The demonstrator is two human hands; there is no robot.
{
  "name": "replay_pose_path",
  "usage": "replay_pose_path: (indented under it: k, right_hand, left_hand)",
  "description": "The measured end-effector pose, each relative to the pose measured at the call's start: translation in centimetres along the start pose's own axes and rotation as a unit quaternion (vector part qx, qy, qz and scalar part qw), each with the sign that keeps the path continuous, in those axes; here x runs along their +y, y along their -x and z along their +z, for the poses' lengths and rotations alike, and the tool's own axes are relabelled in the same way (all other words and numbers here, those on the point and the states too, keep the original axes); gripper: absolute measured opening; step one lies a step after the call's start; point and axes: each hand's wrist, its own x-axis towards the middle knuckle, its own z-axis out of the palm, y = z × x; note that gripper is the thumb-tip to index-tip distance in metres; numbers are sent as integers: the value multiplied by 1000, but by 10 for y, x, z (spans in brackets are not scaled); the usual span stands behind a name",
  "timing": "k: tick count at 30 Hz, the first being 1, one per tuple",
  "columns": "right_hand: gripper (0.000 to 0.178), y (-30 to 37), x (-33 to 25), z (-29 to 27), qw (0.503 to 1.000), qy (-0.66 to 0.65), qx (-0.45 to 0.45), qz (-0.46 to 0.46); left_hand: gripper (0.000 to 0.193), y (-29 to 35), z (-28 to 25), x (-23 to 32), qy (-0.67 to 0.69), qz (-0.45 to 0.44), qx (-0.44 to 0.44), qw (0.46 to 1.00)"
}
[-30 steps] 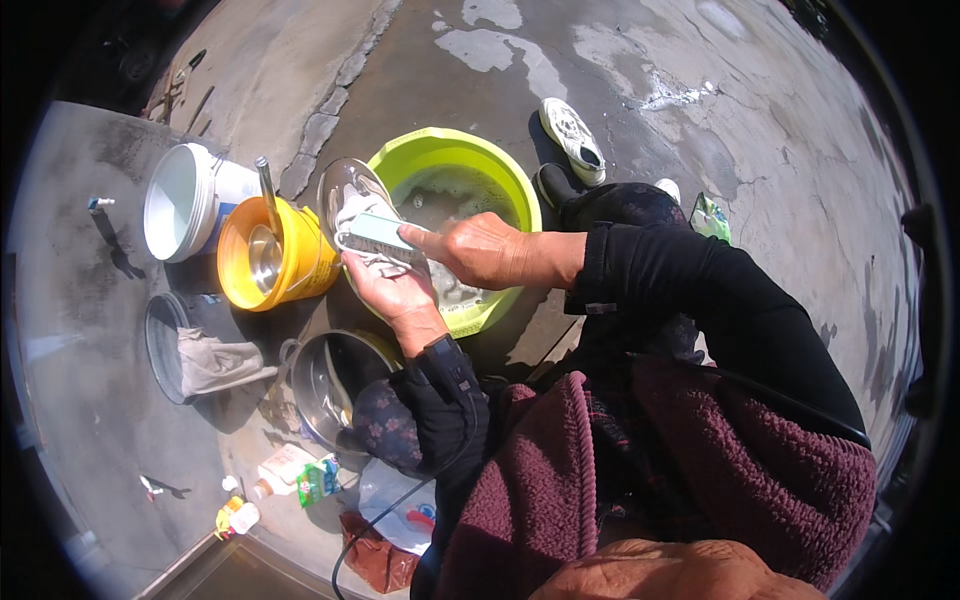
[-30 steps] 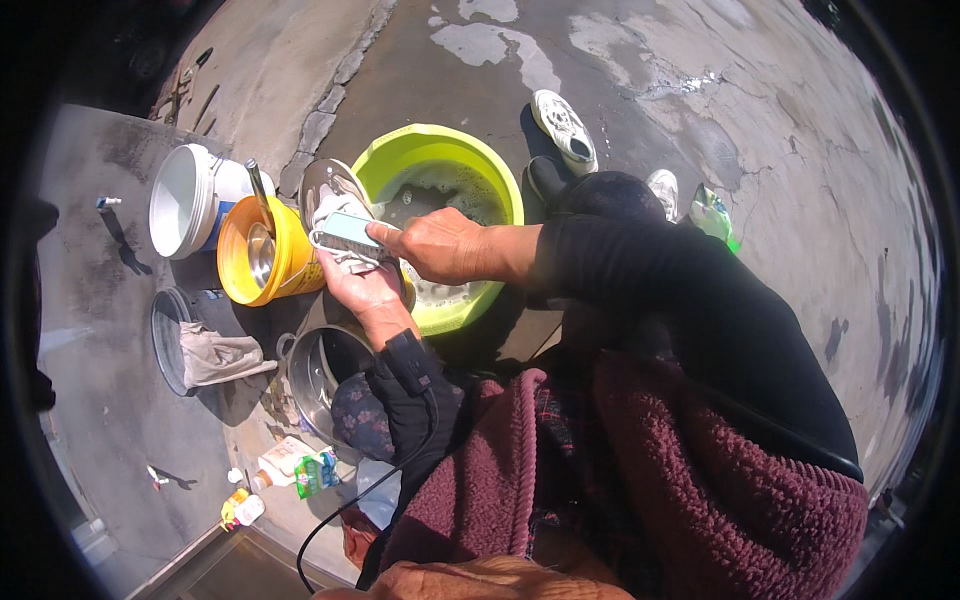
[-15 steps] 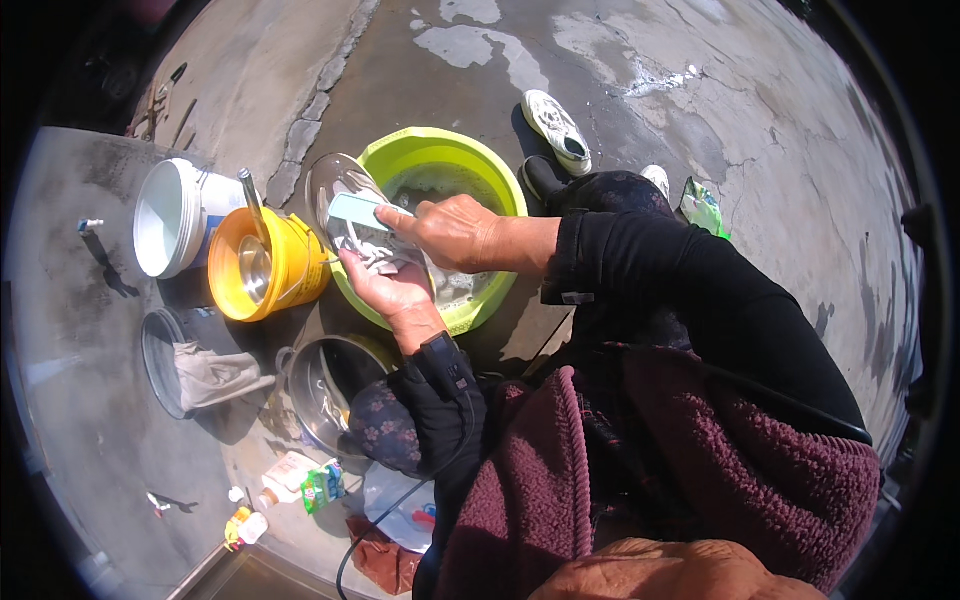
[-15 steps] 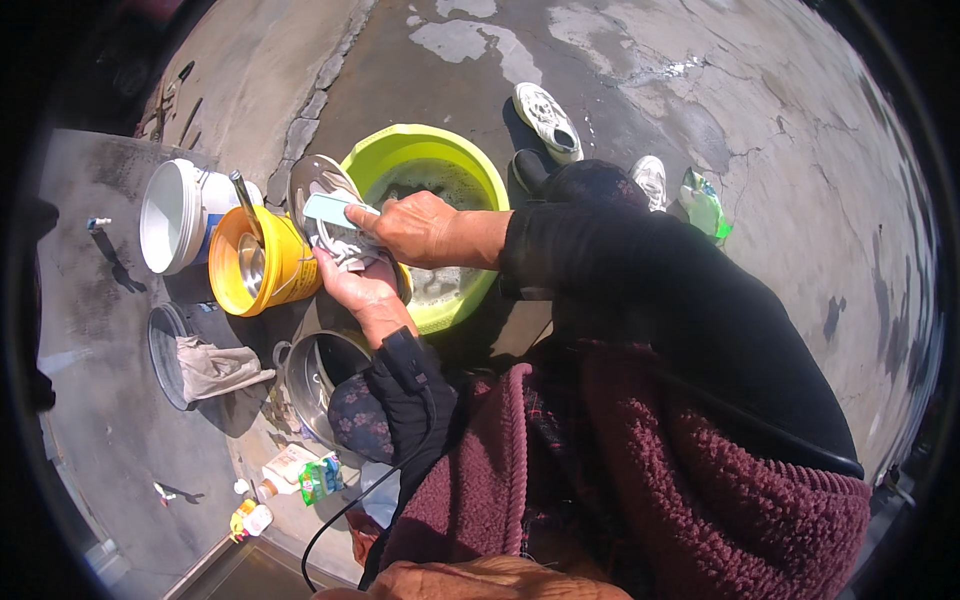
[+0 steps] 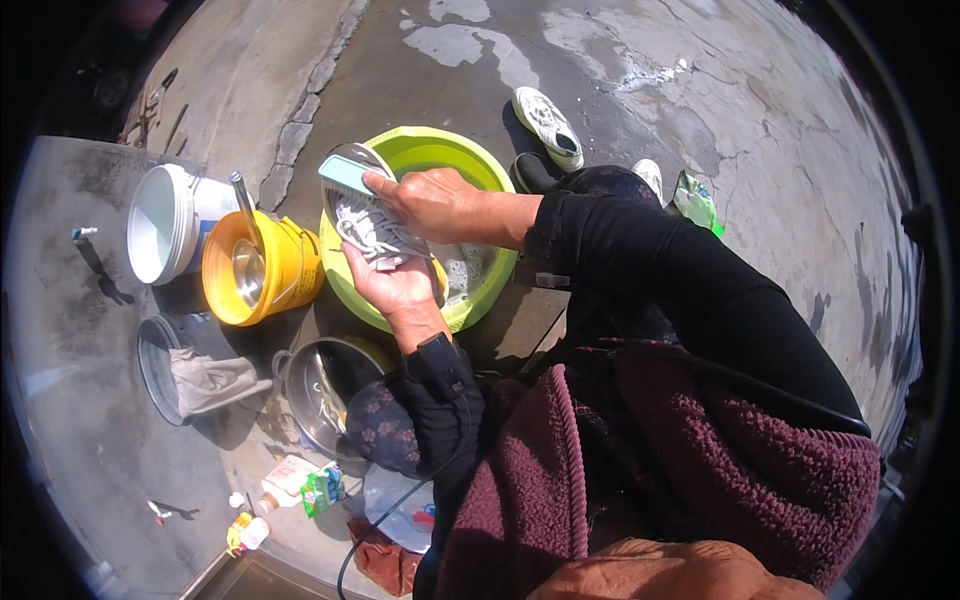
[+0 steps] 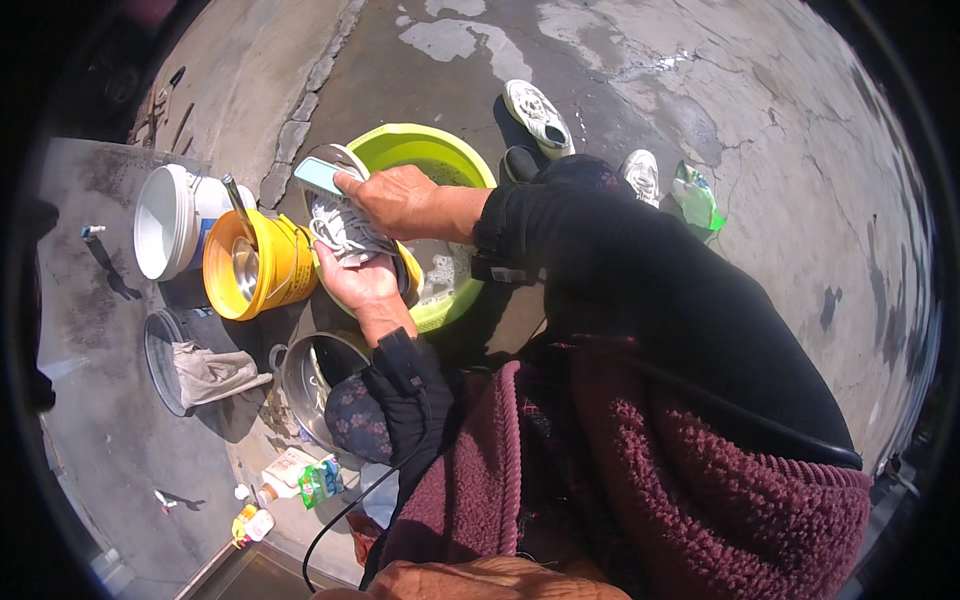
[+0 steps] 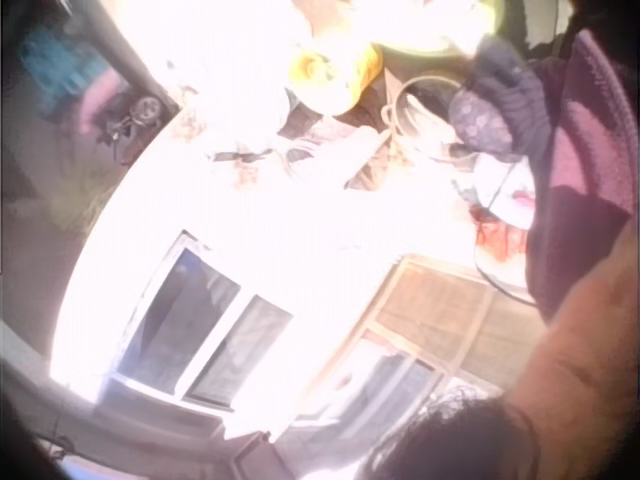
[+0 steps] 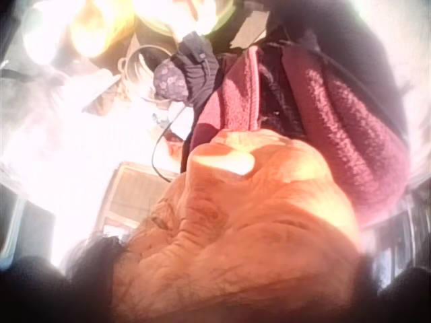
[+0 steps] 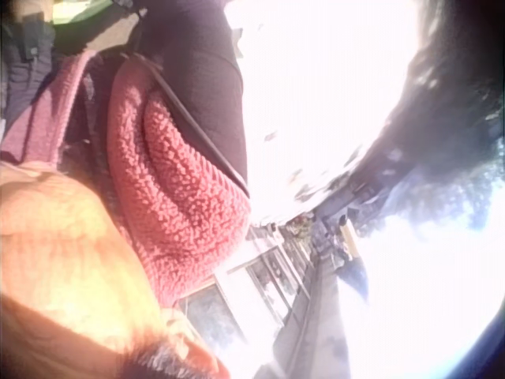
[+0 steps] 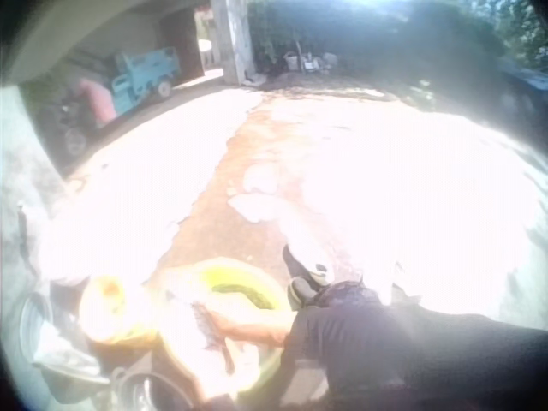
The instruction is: The person scrubs a white sneaker with a brush and soapy water in a green basin. They rotate the shoe to clean the upper, laces, and sole, repeatedly dipping the brush into the basin.
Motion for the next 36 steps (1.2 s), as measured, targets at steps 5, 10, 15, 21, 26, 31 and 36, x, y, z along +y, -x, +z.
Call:
replay_pose_path:
  k: [5, 10, 15, 21, 26, 31, 36]
  right_hand:
    - [42, -11, 11, 5, 988, -155, -5, 11]
    - [42, 14, -8, -4, 986, -140, -86, 3]
    - [54, 64, -13, -6, 971, -134, -166, -107]
    - [63, 49, -16, -8, 985, -2, -141, -96]
    - [50, 3, -13, -24, 964, -241, 110, 19]
    - [70, 13, -9, -30, 915, -366, -35, 167]
    - [64, 17, -22, -14, 936, -341, -48, 78]
  left_hand:
    - [61, 0, 5, 9, 9, 42, 3, 999]
    - [62, -8, -10, 25, 11, 69, -3, 998]
    - [67, -19, -28, 53, 12, 95, 50, 994]
    - [54, -16, -14, 33, -25, 83, 56, 995]
    - [57, 2, 10, 18, 11, 60, -50, 997]
    - [56, 9, 19, 29, 27, 97, -84, 991]
    - [60, 14, 17, 30, -47, 102, -52, 992]
